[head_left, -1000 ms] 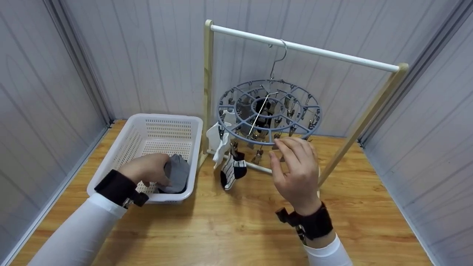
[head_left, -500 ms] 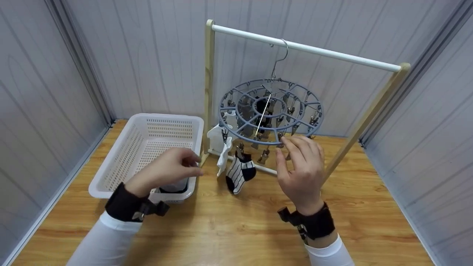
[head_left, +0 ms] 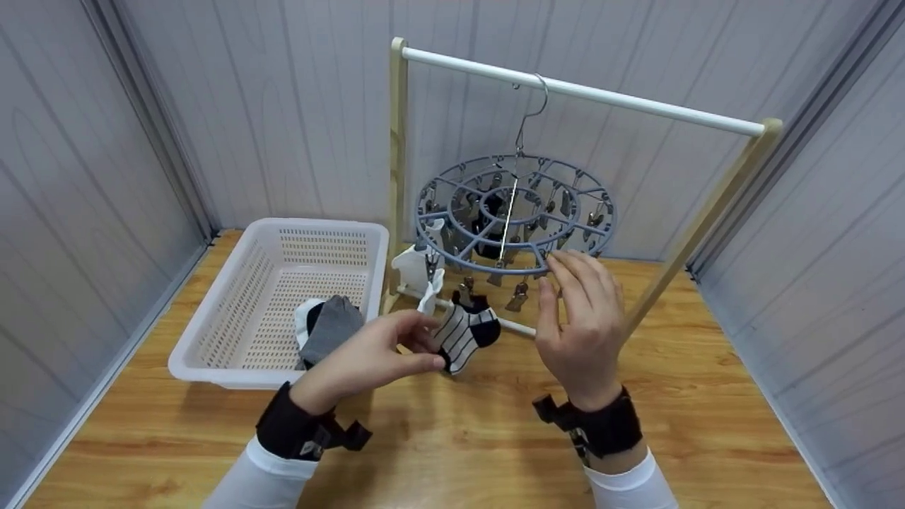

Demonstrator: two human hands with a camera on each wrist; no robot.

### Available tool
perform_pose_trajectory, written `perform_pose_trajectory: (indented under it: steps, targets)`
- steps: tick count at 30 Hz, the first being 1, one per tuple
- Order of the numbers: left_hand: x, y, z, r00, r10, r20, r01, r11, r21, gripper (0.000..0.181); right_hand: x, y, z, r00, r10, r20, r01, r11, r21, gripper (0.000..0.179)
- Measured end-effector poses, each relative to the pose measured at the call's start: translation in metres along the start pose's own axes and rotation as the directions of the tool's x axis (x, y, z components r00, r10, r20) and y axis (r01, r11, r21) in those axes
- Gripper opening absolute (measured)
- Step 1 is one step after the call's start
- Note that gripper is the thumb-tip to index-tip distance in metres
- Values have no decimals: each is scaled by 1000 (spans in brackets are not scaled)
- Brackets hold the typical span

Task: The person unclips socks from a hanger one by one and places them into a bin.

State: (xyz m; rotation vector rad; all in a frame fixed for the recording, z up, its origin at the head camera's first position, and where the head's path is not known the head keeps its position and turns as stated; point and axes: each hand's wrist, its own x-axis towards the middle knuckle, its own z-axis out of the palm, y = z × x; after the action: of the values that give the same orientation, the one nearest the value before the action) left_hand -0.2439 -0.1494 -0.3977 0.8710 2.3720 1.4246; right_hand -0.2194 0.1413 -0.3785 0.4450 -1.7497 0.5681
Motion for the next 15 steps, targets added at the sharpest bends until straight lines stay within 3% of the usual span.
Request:
perform_pose_trajectory:
  steps: [4, 8, 15]
  targets:
    - [2, 0, 4, 1000, -8, -8, 8, 1000, 4, 58, -1, -6, 4, 996, -93, -9, 94, 994, 60, 28]
    - [4, -2, 10, 1000, 1, -25, -2, 1000, -3, 57, -3, -10, 8, 985, -164, 48, 160, 984, 77, 30]
    - [10, -4, 24, 997, -23, -71, 23, 1000, 0, 66, -6, -9, 9, 984, -135, 118, 130, 990, 45, 30]
